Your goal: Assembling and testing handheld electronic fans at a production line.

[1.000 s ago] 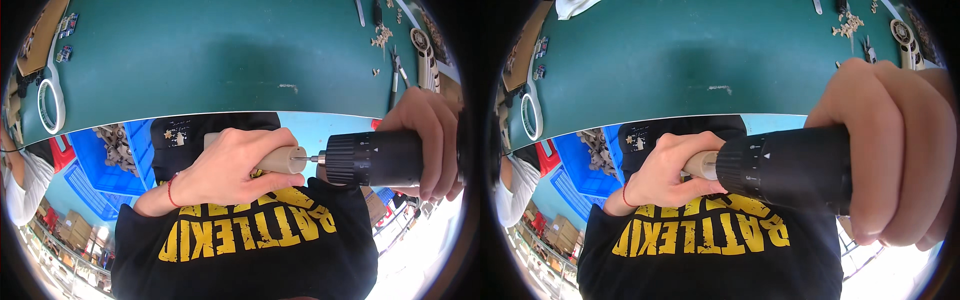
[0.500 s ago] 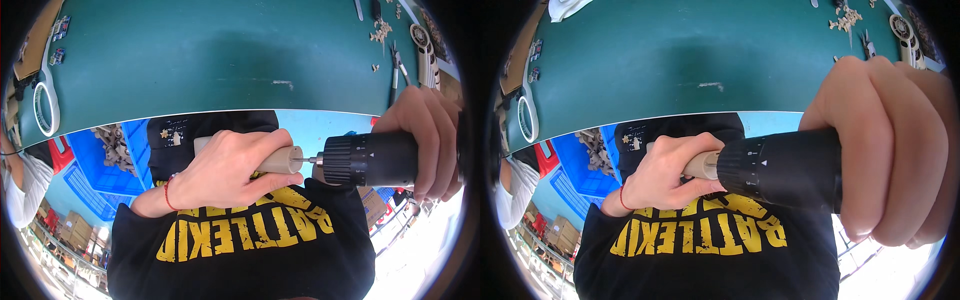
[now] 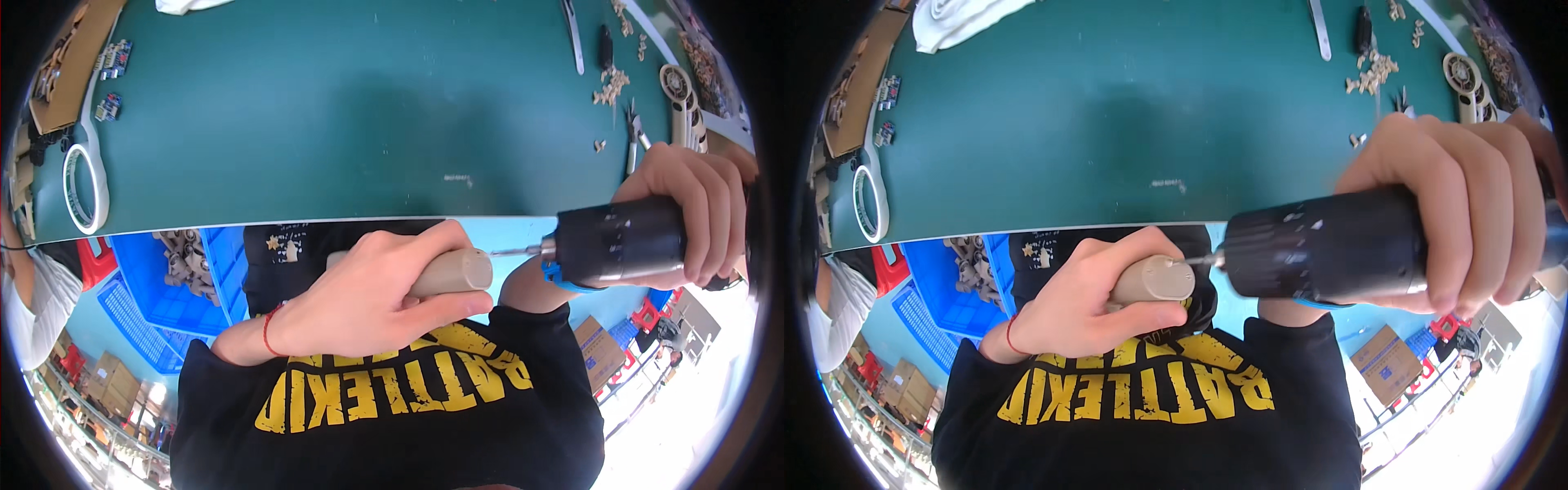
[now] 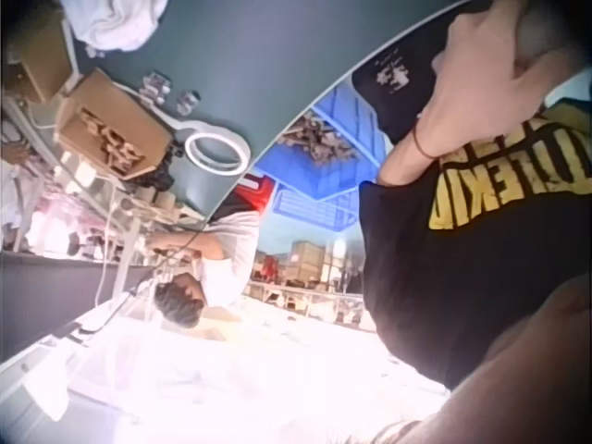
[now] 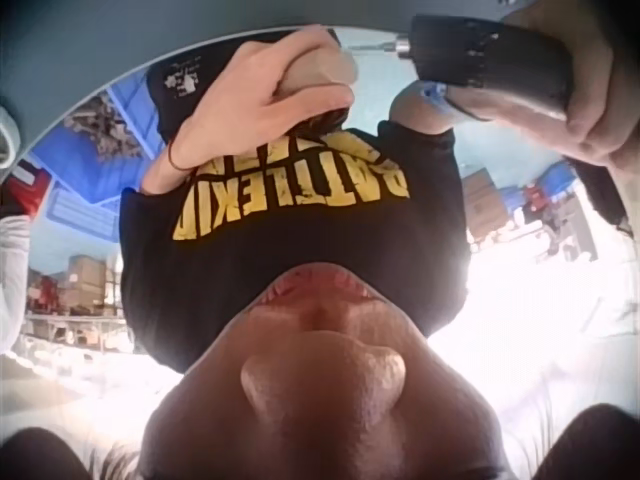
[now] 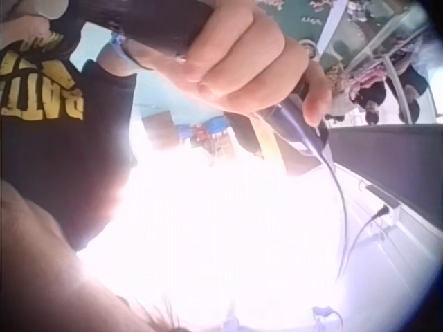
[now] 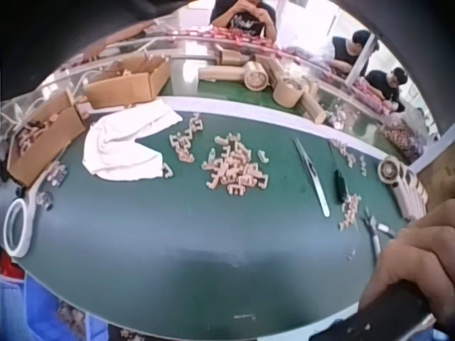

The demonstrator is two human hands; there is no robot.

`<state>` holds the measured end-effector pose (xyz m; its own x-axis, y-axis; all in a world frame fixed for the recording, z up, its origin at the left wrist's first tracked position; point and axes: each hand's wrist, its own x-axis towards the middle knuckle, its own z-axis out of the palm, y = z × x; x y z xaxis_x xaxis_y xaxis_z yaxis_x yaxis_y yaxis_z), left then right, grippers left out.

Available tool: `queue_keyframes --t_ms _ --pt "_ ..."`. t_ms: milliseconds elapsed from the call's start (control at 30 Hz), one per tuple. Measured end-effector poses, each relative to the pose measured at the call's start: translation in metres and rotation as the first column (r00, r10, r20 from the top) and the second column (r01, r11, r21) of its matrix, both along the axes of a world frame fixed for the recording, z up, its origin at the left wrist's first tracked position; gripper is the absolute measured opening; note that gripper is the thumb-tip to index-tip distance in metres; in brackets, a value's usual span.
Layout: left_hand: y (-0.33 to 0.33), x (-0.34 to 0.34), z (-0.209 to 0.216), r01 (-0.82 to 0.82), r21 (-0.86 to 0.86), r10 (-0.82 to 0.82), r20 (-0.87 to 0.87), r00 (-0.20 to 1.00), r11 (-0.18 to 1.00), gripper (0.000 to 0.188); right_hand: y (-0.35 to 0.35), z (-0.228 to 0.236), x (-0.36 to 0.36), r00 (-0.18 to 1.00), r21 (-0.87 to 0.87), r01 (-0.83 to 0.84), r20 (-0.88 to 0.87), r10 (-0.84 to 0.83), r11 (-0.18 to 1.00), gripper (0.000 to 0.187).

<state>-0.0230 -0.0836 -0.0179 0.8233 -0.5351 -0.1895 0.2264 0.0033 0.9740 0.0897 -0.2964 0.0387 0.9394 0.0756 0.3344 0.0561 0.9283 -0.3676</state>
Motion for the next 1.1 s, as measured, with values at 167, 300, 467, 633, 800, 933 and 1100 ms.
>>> queue_keyframes --t_ms 167,300,467,633,800,933,1100 --pt "0.013 0.009 0.026 -0.303 -0.452 0.055 -0.482 0.874 0.839 0.063 0.015 0.005 0.006 0.991 -0.088 0.022 0.132 -0.011 0.996 0.047" --pt "0.005 0.033 0.026 -0.277 -0.392 0.123 -0.374 0.919 0.877 0.079 0.034 -0.004 0.004 0.964 -0.209 0.177 0.234 -0.127 0.962 0.064" --pt "-0.005 0.042 0.025 -0.345 -0.347 0.199 -0.392 0.898 0.872 0.072 0.045 -0.004 0.006 0.906 -0.3 0.357 0.342 -0.249 0.885 0.065" --pt "-0.002 0.041 0.024 -0.376 -0.337 0.225 -0.41 0.884 0.863 0.065 0.034 0.006 0.001 0.896 -0.276 0.4 0.318 -0.31 0.874 0.061" --pt "0.009 0.03 0.023 -0.238 -0.299 0.157 -0.27 0.95 0.924 0.044 0.023 0.028 -0.004 0.964 -0.111 0.235 0.152 -0.218 0.966 0.049" --pt "0.009 0.017 0.023 -0.147 -0.185 0.149 -0.005 0.989 0.972 0.032 0.026 0.042 -0.008 0.993 -0.039 0.116 0.026 -0.115 0.992 0.037" --pt "0.007 0.012 0.021 -0.181 -0.1 0.195 0.162 0.967 0.978 0.033 0.029 0.036 -0.014 0.999 -0.053 0.038 0.027 -0.037 0.998 0.029"
